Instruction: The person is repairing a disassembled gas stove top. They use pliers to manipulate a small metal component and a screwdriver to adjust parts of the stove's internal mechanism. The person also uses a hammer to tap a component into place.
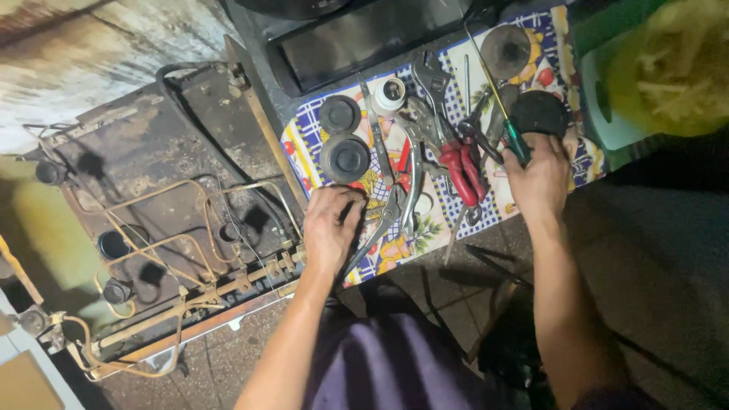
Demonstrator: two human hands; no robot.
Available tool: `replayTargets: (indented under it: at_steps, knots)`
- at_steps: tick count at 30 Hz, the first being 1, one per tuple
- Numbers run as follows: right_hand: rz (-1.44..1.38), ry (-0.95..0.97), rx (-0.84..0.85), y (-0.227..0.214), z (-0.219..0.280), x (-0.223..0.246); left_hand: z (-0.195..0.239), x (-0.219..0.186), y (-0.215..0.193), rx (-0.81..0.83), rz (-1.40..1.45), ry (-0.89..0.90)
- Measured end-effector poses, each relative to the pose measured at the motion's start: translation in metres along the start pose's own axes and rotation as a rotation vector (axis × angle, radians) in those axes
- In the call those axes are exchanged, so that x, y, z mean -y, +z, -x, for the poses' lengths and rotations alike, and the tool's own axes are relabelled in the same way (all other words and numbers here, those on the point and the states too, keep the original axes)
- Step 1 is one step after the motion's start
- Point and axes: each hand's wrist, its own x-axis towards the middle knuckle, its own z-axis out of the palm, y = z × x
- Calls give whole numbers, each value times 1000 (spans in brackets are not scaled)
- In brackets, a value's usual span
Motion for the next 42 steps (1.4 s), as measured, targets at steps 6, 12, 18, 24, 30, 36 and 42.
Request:
replayTargets:
  at_steps: [6, 12, 18, 24, 30, 36, 42]
  knots:
    - [-461, 158, -50, -67, 25, 42, 1, -7, -4, 41, -123, 85]
    - [-697, -20, -124, -100, 112, -42, 1, -7, -5, 28, -52, 76]
    - [-744, -245, -72, -162, 95, 149, 2, -2, -1, 9, -49, 87]
    - [-318, -402, -68, -160, 82, 175, 1, -6, -4, -7, -32, 70]
    - [-283, -540, -31, -142, 75, 178, 2, -2, -3, -5, -6, 82]
    - [-288, -629, -51, -130, 68, 178, 0, -2, -4, -13, -1, 105]
    - [-386, -709, -199, -111, 57, 174, 3, 5, 3, -52, 72, -16]
